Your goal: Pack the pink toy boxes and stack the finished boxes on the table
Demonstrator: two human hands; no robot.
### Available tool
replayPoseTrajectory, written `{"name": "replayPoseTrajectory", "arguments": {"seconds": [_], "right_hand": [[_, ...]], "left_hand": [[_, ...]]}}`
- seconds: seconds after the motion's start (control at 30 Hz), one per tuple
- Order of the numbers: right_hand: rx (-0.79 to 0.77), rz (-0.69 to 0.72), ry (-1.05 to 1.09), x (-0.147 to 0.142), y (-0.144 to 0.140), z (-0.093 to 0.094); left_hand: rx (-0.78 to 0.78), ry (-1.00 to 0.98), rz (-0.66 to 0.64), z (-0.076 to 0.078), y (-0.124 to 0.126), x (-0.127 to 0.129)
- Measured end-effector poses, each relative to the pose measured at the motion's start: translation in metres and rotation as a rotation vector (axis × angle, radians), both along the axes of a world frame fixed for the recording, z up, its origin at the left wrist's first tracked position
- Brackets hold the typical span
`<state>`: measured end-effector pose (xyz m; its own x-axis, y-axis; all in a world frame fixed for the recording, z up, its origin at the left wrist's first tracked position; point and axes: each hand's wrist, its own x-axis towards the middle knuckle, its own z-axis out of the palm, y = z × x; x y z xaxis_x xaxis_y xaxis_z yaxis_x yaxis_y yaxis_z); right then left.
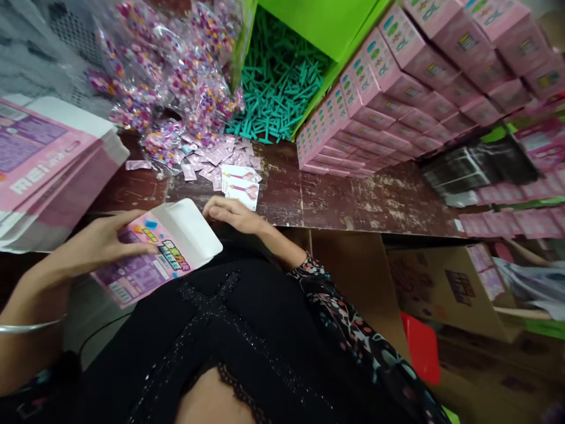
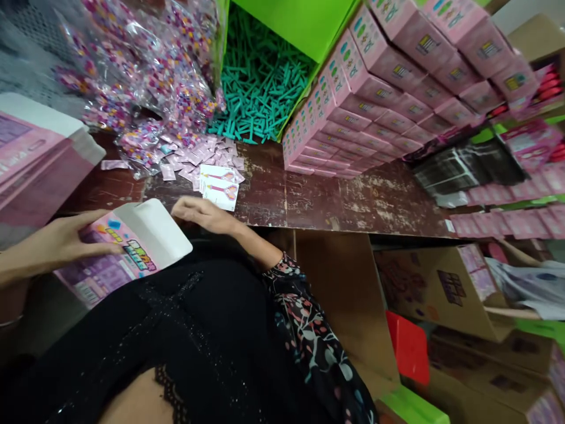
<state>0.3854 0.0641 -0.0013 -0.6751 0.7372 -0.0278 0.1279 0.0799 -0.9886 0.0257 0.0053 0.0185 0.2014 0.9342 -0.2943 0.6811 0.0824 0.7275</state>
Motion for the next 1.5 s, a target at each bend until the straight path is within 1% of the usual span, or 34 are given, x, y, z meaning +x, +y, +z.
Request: {"name": "replayPoseTrajectory", "arguments": {"seconds": [0.03, 0.07, 0.1, 0.13, 0.17, 0.2, 0.23, 0.3, 0.43, 0.6, 0.7, 0.73, 0.77, 0.8, 0.87, 0.9, 0.93, 0.97, 1.0, 1.07, 1.13, 1.2, 1.23, 1.27, 1.3, 1.37, 1.4, 1.43, 1.47, 1.5], "right_hand": [[0.153, -0.053, -0.099, 0.015, 0.007, 0.008], [0.306, -0.139, -0.228, 0.030, 0.014, 0.015], [0.440, -0.219, -0.373, 0.043, 0.020, 0.020], [0.541, -0.268, -0.519, 0.055, 0.025, 0.024], [0.605, -0.272, -0.650, 0.064, 0.027, 0.026], [0.638, -0.246, -0.755, 0.070, 0.028, 0.026], [0.652, -0.213, -0.829, 0.073, 0.027, 0.024], [0.644, -0.165, -0.897, 0.075, 0.024, 0.020], [0.569, -0.176, -0.873, 0.076, 0.024, 0.017], [0.496, -0.195, -0.820, 0.087, 0.036, 0.021], [0.478, -0.184, -0.763, 0.092, 0.040, 0.022], [0.486, -0.226, -0.741, 0.092, 0.039, 0.022], [0.505, -0.309, -0.709, 0.092, 0.039, 0.022], [0.533, -0.426, -0.659, 0.091, 0.038, 0.023], [0.575, -0.670, -0.482, 0.085, 0.038, 0.027], [0.567, -0.738, -0.368, 0.080, 0.037, 0.030], [0.532, -0.747, -0.261, 0.073, 0.037, 0.033], [0.477, -0.704, -0.179, 0.064, 0.036, 0.038], [0.415, -0.627, -0.130, 0.054, 0.034, 0.042], [0.319, -0.450, -0.120, 0.029, 0.028, 0.052], [0.308, -0.301, -0.168, 0.005, 0.023, 0.060], [0.348, -0.182, -0.208, -0.013, 0.026, 0.065], [0.372, -0.148, -0.220, -0.016, 0.033, 0.067], [0.398, -0.150, -0.235, -0.016, 0.045, 0.069], [0.427, -0.194, -0.258, -0.011, 0.061, 0.071], [0.493, -0.385, -0.366, 0.012, 0.104, 0.071], [0.519, -0.497, -0.462, 0.027, 0.128, 0.070], [0.527, -0.578, -0.593, 0.043, 0.152, 0.068], [0.509, -0.609, -0.749, 0.058, 0.175, 0.065], [0.469, -0.611, -0.897, 0.072, 0.195, 0.060]], "left_hand": [[-0.031, 0.015, 0.040, -0.001, 0.001, 0.000], [-0.039, 0.025, 0.075, -0.003, 0.003, -0.001], [-0.038, 0.035, 0.101, -0.006, 0.004, -0.002], [-0.037, 0.046, 0.120, -0.009, 0.005, -0.003], [-0.039, 0.056, 0.133, -0.012, 0.006, -0.004], [-0.047, 0.068, 0.143, -0.014, 0.007, -0.004], [-0.061, 0.081, 0.149, -0.015, 0.007, -0.003], [-0.100, 0.093, 0.154, -0.016, 0.008, -0.001], [-0.145, 0.091, 0.138, -0.015, 0.009, 0.001], [-0.094, 0.105, 0.116, -0.017, 0.010, -0.002], [-0.113, 0.079, 0.131, -0.015, 0.009, 0.000], [-0.123, 0.073, 0.143, -0.012, 0.008, 0.002], [-0.128, 0.069, 0.159, -0.009, 0.009, 0.004], [-0.122, 0.070, 0.178, -0.004, 0.009, 0.007], [-0.080, 0.078, 0.220, 0.006, 0.011, 0.013], [-0.046, 0.080, 0.236, 0.011, 0.013, 0.017], [-0.009, 0.074, 0.247, 0.016, 0.015, 0.021], [0.025, 0.059, 0.252, 0.020, 0.018, 0.026], [0.053, 0.039, 0.251, 0.024, 0.020, 0.032], [0.095, -0.003, 0.245, 0.030, 0.025, 0.044], [0.118, -0.037, 0.241, 0.034, 0.030, 0.055], [0.130, -0.064, 0.250, 0.037, 0.033, 0.062], [0.133, -0.076, 0.262, 0.038, 0.035, 0.063], [0.129, -0.084, 0.280, 0.038, 0.035, 0.063], [0.122, -0.088, 0.306, 0.037, 0.036, 0.062], [0.079, -0.089, 0.361, 0.035, 0.036, 0.057], [0.049, -0.093, 0.389, 0.032, 0.036, 0.053], [0.020, -0.101, 0.418, 0.029, 0.037, 0.050], [-0.009, -0.113, 0.447, 0.026, 0.037, 0.046], [-0.032, -0.126, 0.479, 0.021, 0.038, 0.043]]}}
